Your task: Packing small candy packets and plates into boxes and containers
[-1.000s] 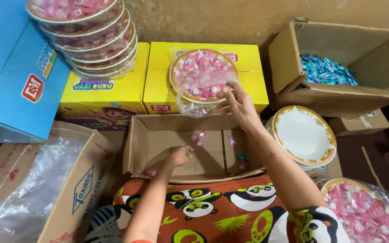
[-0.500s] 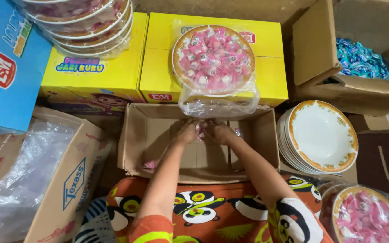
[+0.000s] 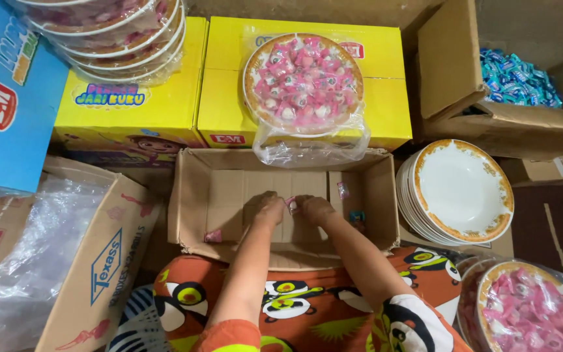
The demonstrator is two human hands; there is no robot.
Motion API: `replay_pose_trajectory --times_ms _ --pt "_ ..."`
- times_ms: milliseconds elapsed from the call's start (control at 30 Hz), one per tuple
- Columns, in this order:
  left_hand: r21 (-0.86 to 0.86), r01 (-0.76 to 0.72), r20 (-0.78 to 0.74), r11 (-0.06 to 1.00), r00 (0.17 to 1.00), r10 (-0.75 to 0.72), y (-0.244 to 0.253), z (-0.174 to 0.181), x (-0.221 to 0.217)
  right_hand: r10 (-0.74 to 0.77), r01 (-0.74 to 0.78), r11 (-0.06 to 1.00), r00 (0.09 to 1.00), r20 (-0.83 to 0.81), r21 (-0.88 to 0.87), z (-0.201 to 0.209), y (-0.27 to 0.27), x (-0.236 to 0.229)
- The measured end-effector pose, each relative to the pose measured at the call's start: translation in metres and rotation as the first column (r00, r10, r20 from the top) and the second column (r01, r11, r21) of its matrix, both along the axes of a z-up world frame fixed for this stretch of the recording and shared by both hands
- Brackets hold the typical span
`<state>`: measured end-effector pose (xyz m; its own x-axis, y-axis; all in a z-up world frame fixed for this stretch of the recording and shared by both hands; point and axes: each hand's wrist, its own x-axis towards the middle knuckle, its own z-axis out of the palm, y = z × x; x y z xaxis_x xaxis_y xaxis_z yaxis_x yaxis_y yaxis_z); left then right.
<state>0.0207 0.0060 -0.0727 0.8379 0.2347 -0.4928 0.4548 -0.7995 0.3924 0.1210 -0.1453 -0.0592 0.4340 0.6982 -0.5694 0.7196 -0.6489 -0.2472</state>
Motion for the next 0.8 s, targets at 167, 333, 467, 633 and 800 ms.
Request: replay_pose_trajectory --times_ms 167,333,467,633,800 --pt "-0.031 -0.016 -0.086 0.999 0.996 0.013 0.005 0.152 -0.039 -0.01 0.009 1.0 0.981 -0.192 -0.008 0.146 -0.036 -0.008" --pt "-0.477 0.002 0.042 0.879 0.999 0.02 0.019 0.238 -0.068 -0.034 0.434 0.787 0.74 -0.672 0.439 0.282 -0.089 -0.028" --pt "-0.548 0.147 0.479 0.824 0.862 0.165 0.002 0.346 -0.057 -0.052 0.527 0.522 0.805 -0.591 0.671 0.354 -0.077 -0.035" --pt "0.004 -0.142 0.727 0.99 0.68 0.095 0.011 0.326 0.058 -0.379 0.305 0.33 0.909 -0.171 0.893 0.343 -0.012 0.011" --pt "-0.242 0.146 0.747 0.959 0.658 0.089 -0.016 0.408 -0.06 -0.302 -0.034 0.323 0.943 0.137 0.946 0.344 -0.059 -0.031"
